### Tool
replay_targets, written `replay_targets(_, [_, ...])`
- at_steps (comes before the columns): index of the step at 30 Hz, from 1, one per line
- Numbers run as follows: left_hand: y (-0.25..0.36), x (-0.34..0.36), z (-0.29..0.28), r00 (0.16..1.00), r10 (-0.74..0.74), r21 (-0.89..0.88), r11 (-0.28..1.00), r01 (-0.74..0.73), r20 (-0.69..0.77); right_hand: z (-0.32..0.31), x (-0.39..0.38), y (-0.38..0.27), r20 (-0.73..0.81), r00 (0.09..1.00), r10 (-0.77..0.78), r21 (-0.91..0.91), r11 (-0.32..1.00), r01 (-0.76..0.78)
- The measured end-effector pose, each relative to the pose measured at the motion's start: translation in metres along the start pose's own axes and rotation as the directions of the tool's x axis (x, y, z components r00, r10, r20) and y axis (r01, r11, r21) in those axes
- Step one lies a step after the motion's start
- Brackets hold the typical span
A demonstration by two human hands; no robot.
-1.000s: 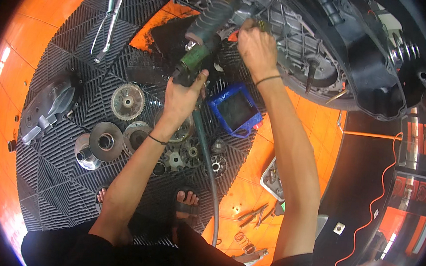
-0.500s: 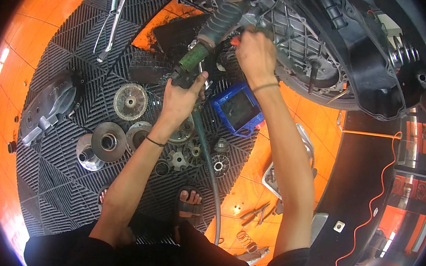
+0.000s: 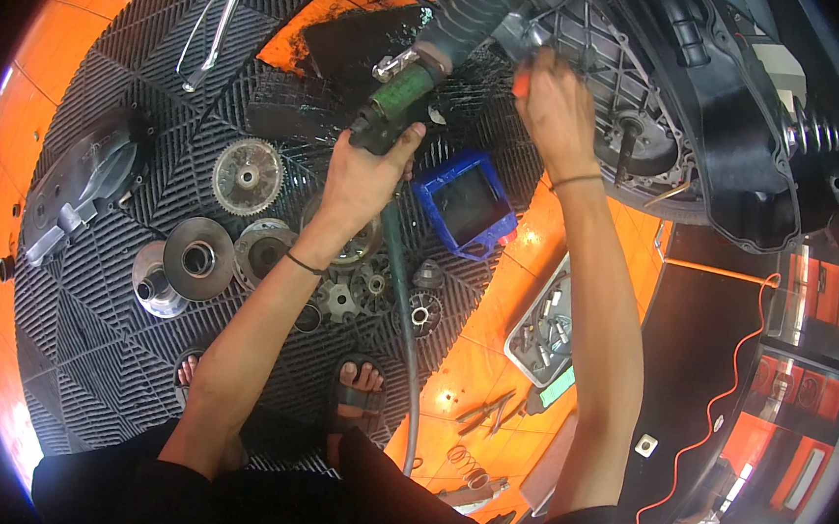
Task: The person brushes the internal components of a motorcycle engine with a small brush, uses a power tool on the engine block, and manipulates various metallic gears and parts on a floor mat.
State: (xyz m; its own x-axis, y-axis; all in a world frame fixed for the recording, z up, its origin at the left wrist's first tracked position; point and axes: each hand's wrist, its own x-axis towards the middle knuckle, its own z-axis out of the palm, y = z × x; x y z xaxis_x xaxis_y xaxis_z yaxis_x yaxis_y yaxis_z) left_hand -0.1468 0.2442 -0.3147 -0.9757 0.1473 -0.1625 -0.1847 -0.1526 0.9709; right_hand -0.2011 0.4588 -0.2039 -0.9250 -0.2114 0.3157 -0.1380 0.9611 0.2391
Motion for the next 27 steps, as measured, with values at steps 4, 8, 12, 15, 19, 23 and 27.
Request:
replay_targets(4, [0.007, -0.002, -0.005, 0.999, -0.051, 0.071, 0.996, 0.051, -0.001, 0.003, 0.023, 0.001, 0.005, 0.977, 0.213, 0.25, 0.946, -0.207])
replay_targets(8, [0.018, -0.006, 0.009, 0.999, -0.017, 0.014, 1.0, 0.016, 0.04, 0.03, 0.002, 0.025, -0.273, 0.954, 0.125, 0.378, 0.926, -0.013])
replay_targets(12, [0.021, -0.009, 0.019, 0.997, 0.047, -0.071, 0.997, -0.042, 0.066, 0.04, -0.019, -0.016, -0.387, 0.79, 0.476, 0.568, 0.798, -0.202])
replay_targets(15, [0.035, -0.018, 0.02, 0.998, -0.042, -0.003, 0.999, 0.042, 0.051, 0.042, -0.041, -0.014, -0.375, 0.614, 0.695, 0.721, 0.635, -0.277])
replay_targets(19, [0.032, -0.016, 0.031, 0.996, -0.06, -0.019, 0.998, 0.062, 0.067, 0.057, -0.039, -0.02, -0.447, 0.39, 0.805, 0.795, 0.557, -0.239])
replay_targets(23, [0.039, -0.014, 0.046, 0.997, -0.039, 0.001, 0.999, 0.039, 0.072, 0.064, -0.032, -0.024, -0.244, 0.344, 0.906, 0.953, 0.291, -0.088])
replay_targets(27, [0.047, -0.022, 0.073, 0.995, 0.002, 0.038, 0.999, -0.005, 0.096, 0.065, -0.06, -0.003, -0.194, 0.203, 0.96, 0.979, 0.202, -0.022])
